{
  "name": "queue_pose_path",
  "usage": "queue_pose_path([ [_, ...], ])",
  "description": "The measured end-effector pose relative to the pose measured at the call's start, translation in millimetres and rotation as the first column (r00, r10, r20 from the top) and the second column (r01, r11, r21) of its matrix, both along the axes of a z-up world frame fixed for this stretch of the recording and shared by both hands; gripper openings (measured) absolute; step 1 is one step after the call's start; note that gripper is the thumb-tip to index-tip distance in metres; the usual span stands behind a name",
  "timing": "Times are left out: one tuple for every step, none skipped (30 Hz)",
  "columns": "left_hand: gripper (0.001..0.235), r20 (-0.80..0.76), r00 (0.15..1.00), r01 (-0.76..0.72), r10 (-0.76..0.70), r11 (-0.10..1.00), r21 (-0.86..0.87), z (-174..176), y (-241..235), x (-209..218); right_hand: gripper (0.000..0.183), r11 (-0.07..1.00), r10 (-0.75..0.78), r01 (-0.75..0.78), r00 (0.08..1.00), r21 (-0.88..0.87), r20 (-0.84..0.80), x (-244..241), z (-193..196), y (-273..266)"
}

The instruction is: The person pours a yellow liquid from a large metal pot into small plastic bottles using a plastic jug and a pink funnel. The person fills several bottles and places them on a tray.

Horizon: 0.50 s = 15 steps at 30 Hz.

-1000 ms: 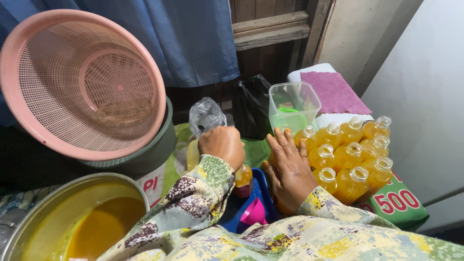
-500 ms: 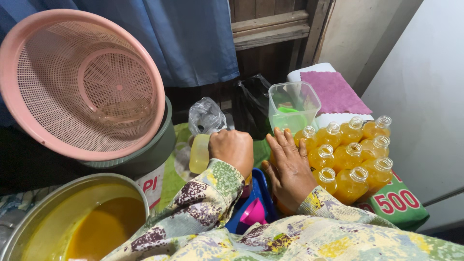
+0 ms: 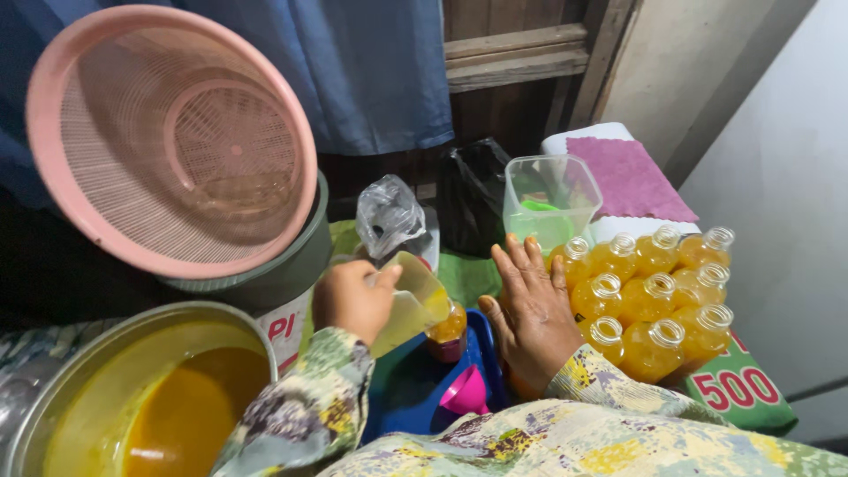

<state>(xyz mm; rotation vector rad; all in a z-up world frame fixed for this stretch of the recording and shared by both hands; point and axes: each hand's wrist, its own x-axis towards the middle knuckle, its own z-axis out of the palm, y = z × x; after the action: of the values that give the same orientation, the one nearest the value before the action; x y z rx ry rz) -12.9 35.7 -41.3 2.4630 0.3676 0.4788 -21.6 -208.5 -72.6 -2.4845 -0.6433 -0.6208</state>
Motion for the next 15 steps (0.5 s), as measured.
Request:
queue_pose_path([
  [0.039, 0.044, 0.998, -0.034, 0.037, 0.997, -0.073, -5.6, 6.6, -5.9, 0.068, 1.000, 0.006, -0.006, 1.000, 0.006, 0.009, 0.8, 1.8, 1.4],
  [0.039, 0.086, 0.993, -0.066, 0.079, 0.987, -0.146, -10.3, 14.0, -11.4, 0.068, 1.000, 0.012, -0.012, 1.000, 0.005, 0.020, 2.2, 3.6, 3.3],
  [0.039, 0.094, 0.989, -0.092, 0.112, 0.976, -0.196, -13.9, 21.9, -15.8, 0.069, 1.000, 0.018, -0.018, 0.999, 0.003, 0.031, 4.2, 5.5, 5.5],
  [0.039, 0.100, 0.984, -0.120, 0.148, 0.962, -0.245, -16.8, 29.9, -21.1, 0.070, 1.000, 0.027, -0.028, 0.999, 0.002, 0.041, 6.0, 7.1, 8.0],
  [0.039, 0.104, 0.977, -0.147, 0.184, 0.944, -0.295, -19.1, 36.9, -26.9, 0.071, 0.999, 0.041, -0.041, 0.998, -0.004, 0.038, 7.2, 8.5, 10.9],
  [0.039, 0.126, 0.973, -0.126, 0.192, 0.906, -0.405, -20.8, 42.3, -32.0, 0.071, 0.998, 0.059, -0.059, 0.998, -0.009, 0.036, 8.1, 9.4, 15.0],
  [0.038, 0.150, 0.968, -0.100, 0.202, 0.855, -0.508, -21.5, 46.2, -35.6, 0.071, 0.997, 0.077, -0.077, 0.996, -0.014, 0.034, 7.8, 9.7, 19.5],
  [0.038, 0.173, 0.961, -0.069, 0.215, 0.794, -0.604, -21.6, 49.8, -40.6, 0.071, 0.995, 0.104, -0.104, 0.994, -0.012, 0.023, 6.4, 9.7, 24.6],
  [0.037, 0.185, 0.955, -0.072, 0.234, 0.783, -0.618, -20.8, 53.5, -47.3, 0.070, 0.991, 0.131, -0.131, 0.991, -0.009, 0.013, 4.9, 9.6, 30.1],
  [0.035, 0.196, 0.947, -0.077, 0.254, 0.772, -0.631, -18.9, 56.8, -54.6, 0.070, 0.987, 0.159, -0.159, 0.987, -0.006, 0.002, 4.0, 9.8, 35.5],
  [0.034, 0.208, 0.939, -0.080, 0.275, 0.761, -0.644, -16.4, 60.1, -62.3, 0.070, 0.982, 0.187, -0.187, 0.982, -0.017, -0.001, 3.1, 9.9, 41.0],
  [0.031, 0.189, 0.932, -0.112, 0.310, 0.741, -0.662, -14.1, 63.6, -70.0, 0.070, 0.976, 0.214, -0.214, 0.977, -0.029, -0.003, 2.0, 9.7, 46.3],
  [0.028, 0.171, 0.923, -0.143, 0.344, 0.721, -0.678, -11.9, 67.4, -77.6, 0.071, 0.970, 0.240, -0.240, 0.971, -0.041, -0.006, 0.9, 9.6, 52.0],
  [0.025, 0.148, 0.915, -0.174, 0.376, 0.698, -0.695, -10.3, 70.8, -84.8, 0.071, 0.964, 0.264, -0.263, 0.965, -0.046, -0.003, -0.4, 10.1, 57.9],
  [0.022, 0.168, 0.897, -0.209, 0.409, 0.725, -0.656, -9.1, 74.7, -91.2, 0.071, 0.957, 0.287, -0.287, 0.958, -0.052, 0.000, -0.9, 10.9, 64.5],
])
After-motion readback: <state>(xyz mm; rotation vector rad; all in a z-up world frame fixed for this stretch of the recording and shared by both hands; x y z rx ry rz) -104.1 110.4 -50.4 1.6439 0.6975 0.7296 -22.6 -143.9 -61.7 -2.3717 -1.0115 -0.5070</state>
